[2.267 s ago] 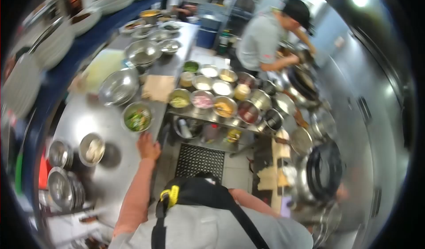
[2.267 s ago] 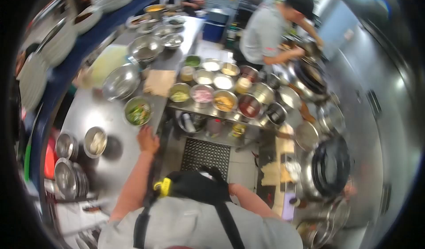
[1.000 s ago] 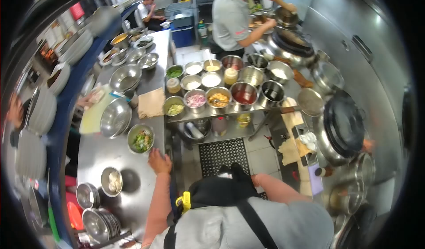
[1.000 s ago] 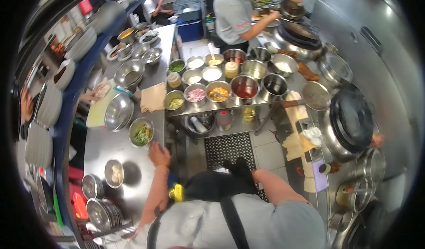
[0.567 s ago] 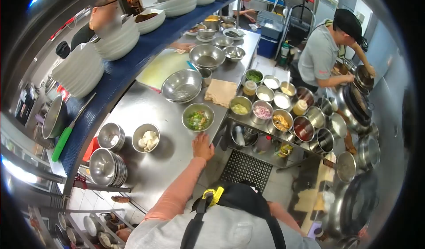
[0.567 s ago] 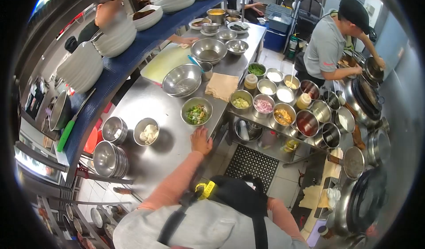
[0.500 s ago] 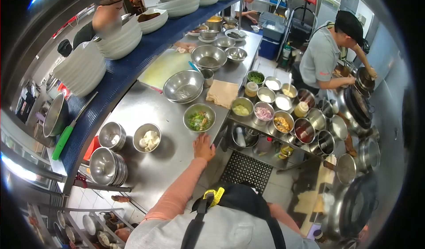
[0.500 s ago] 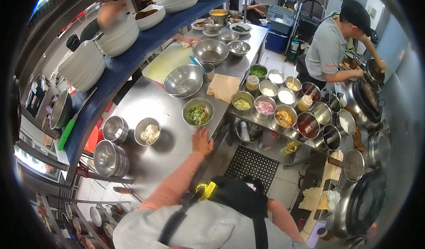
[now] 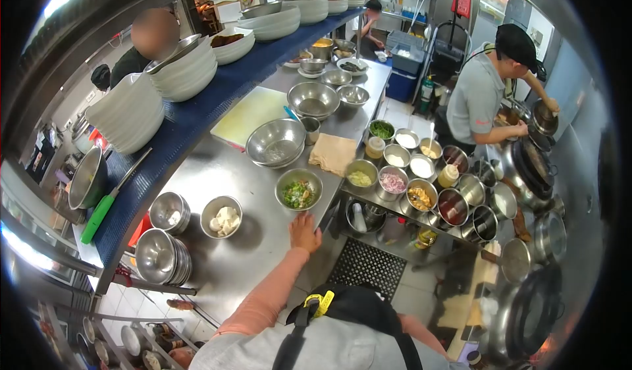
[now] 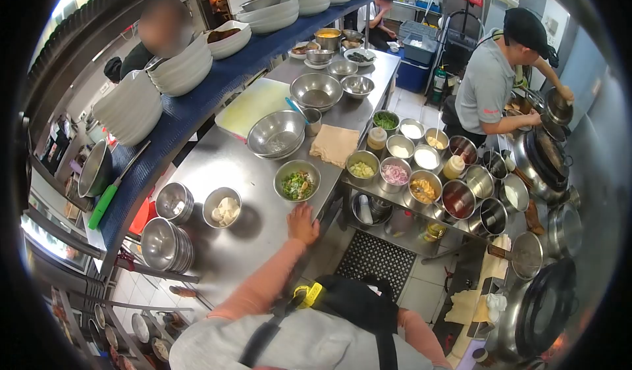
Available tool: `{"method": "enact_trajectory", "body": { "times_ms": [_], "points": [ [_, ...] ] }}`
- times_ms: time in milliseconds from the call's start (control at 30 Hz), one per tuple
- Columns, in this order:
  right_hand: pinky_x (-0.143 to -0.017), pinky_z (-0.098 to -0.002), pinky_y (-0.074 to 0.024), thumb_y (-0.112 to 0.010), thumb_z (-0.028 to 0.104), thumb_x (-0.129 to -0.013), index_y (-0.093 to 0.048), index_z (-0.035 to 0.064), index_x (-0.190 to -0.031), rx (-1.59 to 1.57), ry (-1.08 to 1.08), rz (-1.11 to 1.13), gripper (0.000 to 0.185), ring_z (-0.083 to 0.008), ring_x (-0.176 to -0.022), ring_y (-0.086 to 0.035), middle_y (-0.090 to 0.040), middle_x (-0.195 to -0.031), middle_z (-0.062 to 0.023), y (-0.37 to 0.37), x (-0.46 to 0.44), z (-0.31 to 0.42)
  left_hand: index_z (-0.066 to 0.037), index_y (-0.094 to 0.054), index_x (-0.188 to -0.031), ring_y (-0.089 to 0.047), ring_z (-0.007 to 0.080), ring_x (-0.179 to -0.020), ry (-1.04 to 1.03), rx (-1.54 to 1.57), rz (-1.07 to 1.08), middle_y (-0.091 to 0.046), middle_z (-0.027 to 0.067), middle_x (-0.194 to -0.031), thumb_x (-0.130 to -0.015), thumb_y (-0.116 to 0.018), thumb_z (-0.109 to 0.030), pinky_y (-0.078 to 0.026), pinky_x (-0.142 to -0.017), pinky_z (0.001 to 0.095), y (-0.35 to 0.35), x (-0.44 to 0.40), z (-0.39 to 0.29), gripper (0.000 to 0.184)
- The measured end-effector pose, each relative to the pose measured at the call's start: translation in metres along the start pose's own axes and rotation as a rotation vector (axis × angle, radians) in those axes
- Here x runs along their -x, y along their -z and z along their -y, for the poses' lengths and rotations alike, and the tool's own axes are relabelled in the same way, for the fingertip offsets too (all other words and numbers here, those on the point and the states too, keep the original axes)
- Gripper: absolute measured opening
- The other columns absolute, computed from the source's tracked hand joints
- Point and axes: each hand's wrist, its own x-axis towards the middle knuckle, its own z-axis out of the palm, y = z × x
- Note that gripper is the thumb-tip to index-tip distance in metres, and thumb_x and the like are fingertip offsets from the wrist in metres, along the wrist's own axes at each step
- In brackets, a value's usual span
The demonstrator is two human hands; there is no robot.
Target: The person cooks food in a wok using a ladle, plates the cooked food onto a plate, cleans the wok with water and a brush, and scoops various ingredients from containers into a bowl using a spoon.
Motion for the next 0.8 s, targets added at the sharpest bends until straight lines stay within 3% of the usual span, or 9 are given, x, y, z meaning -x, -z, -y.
{"method": "enact_trajectory", "body": {
  "times_ms": [800],
  "points": [
    [-0.087, -0.0420, -0.0521, -0.057, 0.029, -0.089, -0.065, 0.0045, -0.115, 0.039, -0.010, -0.032, 0.036, -0.0305, -0.105, -0.064, -0.066, -0.116, -0.0165, 0.000, 0.011, -0.015, -0.003, -0.053, -0.127, -0.037, 0.0333, -0.134, 0.011, 0.021, -0.002, -0.042, 0.0157, -0.142, -0.081, -0.061, -0.025, -0.030, -0.107, 0.0501, 0.000, 0.001, 0.002, 0.051]
  ]
}}
